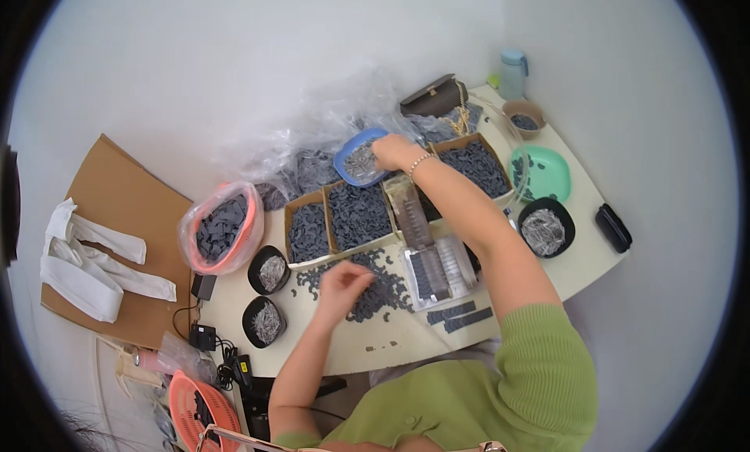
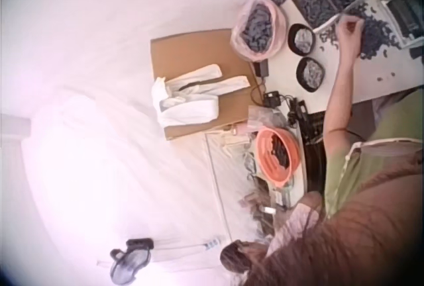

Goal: The person picks up grey plastic pieces and small metal clips from containers on a workstation and attaches them to a metal assembly fixture using a press-like tool.

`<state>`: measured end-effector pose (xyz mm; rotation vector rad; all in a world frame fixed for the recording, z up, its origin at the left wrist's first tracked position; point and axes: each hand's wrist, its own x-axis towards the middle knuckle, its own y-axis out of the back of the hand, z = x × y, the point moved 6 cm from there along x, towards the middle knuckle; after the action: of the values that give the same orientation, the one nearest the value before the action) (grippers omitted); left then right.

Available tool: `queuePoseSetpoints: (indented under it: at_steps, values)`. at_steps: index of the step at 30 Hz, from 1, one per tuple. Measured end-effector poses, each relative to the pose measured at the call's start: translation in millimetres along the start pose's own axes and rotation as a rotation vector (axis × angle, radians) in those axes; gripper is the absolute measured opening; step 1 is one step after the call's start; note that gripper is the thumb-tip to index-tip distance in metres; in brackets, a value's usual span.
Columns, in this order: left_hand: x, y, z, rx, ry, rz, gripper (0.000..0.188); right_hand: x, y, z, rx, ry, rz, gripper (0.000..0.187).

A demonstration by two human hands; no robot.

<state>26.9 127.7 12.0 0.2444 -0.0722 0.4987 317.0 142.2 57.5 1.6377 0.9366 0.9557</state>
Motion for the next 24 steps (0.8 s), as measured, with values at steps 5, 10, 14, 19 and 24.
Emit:
queuePoseSetpoints:
  at_steps: [5,10,14,19,24]
  values:
    - [2,-83,7,0.105,-0.120,-0.098,0.009,-19,20,21,0.025,-0.060,0.126,0.018]
    - [-5,-100,18,0.543,-0.403,-0.033,0.012,-72,52,15,0.509,0.007,0.242,0.023]
    - [-14,-106,30,0.693,-0.552,-0.044,0.015,-143,41,-12,0.571,0.147,0.010,0.017]
    - [-33,-118,37,0.968,-0.781,-0.088,0.025,-210,3,-47,0.213,0.379,0.084,0.012]
    - [-33,-103,37,0.858,-0.582,-0.094,0.038,-223,-10,-63,-0.026,0.452,0.235,0.014]
